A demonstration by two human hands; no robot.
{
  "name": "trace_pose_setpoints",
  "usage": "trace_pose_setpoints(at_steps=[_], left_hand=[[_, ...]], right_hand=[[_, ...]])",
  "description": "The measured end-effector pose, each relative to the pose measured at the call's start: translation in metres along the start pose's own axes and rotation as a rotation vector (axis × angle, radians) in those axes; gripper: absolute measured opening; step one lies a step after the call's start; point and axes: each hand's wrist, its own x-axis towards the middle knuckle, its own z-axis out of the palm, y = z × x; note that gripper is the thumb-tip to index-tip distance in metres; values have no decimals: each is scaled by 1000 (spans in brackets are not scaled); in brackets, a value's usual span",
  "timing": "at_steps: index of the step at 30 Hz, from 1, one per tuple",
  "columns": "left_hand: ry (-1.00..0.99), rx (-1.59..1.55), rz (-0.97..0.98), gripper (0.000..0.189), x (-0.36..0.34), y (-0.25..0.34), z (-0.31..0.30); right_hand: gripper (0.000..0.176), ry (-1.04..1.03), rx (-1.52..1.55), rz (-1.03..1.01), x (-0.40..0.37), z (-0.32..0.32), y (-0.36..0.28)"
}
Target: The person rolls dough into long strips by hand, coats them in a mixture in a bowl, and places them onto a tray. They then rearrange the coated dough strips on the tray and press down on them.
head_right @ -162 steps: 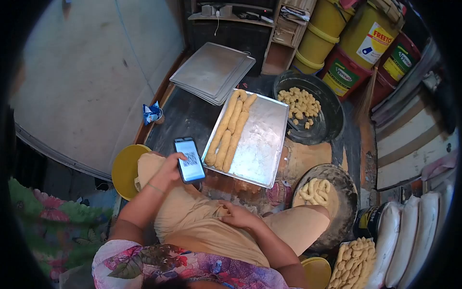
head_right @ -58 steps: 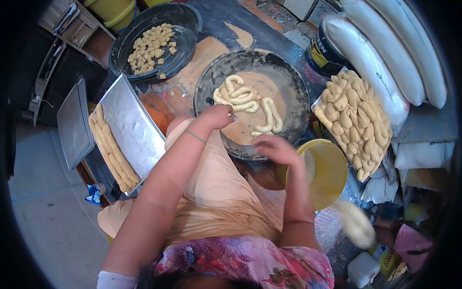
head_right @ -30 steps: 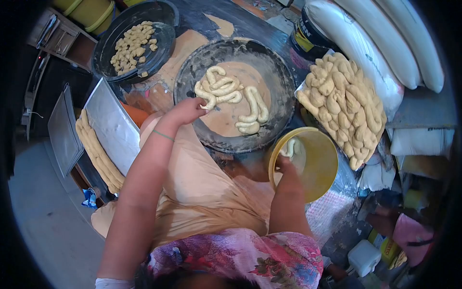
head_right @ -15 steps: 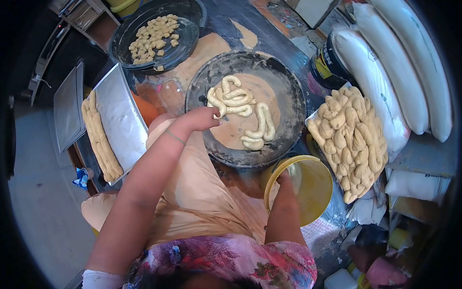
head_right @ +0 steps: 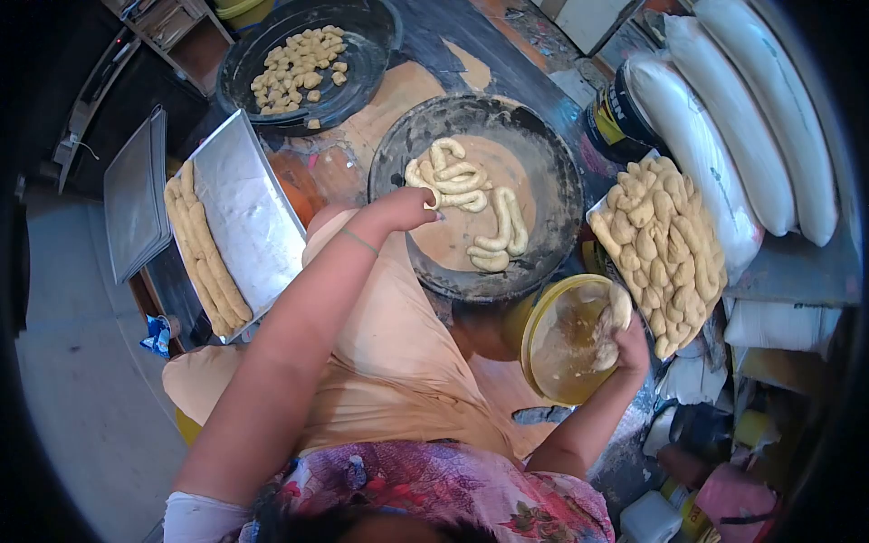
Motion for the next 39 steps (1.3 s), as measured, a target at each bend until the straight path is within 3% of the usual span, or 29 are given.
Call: trace_pose_setpoints(at_steps=[1,2,6,10,12,15,16,18,19,20,21,23,24,26,28,30,34,36,39], left_hand=[[15,-19,-11,45,0,-1,1],[34,-37,-21,44,1,-2,1],[236,-81,-134,39,-12,5,-13],[278,-125,-227,37,-12,-3,-22],[243,-110,-240,37,-13,-3,-24],[228,-121,-262,38,-13,-1,-26],[229,-130,-271,39,-13,0,-27],[372,-197,-240,35,-13,-2,-26],[446,-234,-225,34,-13,-3,-26],[506,-267,-199,32,-13,-6,-26],[568,-299,-172,31,-12,-10,-27],[653,-372,-121,28,-9,-14,-30],[675,-416,-94,26,-8,-16,-32],[655,-439,-121,23,-16,-6,-40],[658,-452,-96,23,-12,-6,-39],[684,-483,-57,21,-11,-2,-39],[690,-568,-32,20,-8,5,-45],[685,-506,-11,21,-8,2,-41],[282,-251,-108,25,-14,3,-41]], right_hand=[[55,-160,-20,-5,4,-2,-20],[56,-95,-147,-42,7,15,-43],[44,-313,-363,-187,35,91,-129],[37,-198,-710,-238,98,158,-136],[38,-62,-1071,-398,143,176,-106],[41,40,-1010,-343,200,198,-39],[42,32,-1003,-220,209,208,-23],[42,-37,-1050,-64,256,212,63],[42,-67,-971,-103,247,221,83],[44,-261,-852,320,266,218,128],[45,-510,-1163,248,281,215,182],[54,-444,-1125,401,269,219,247],[63,-506,-1127,332,270,211,307],[78,-361,-1089,340,285,223,353],[89,58,-989,484,268,279,332],[95,-101,-829,366,264,316,305],[77,-228,-622,241,279,345,297],[69,-175,-434,238,294,334,288],[56,21,-61,221,327,316,254]])
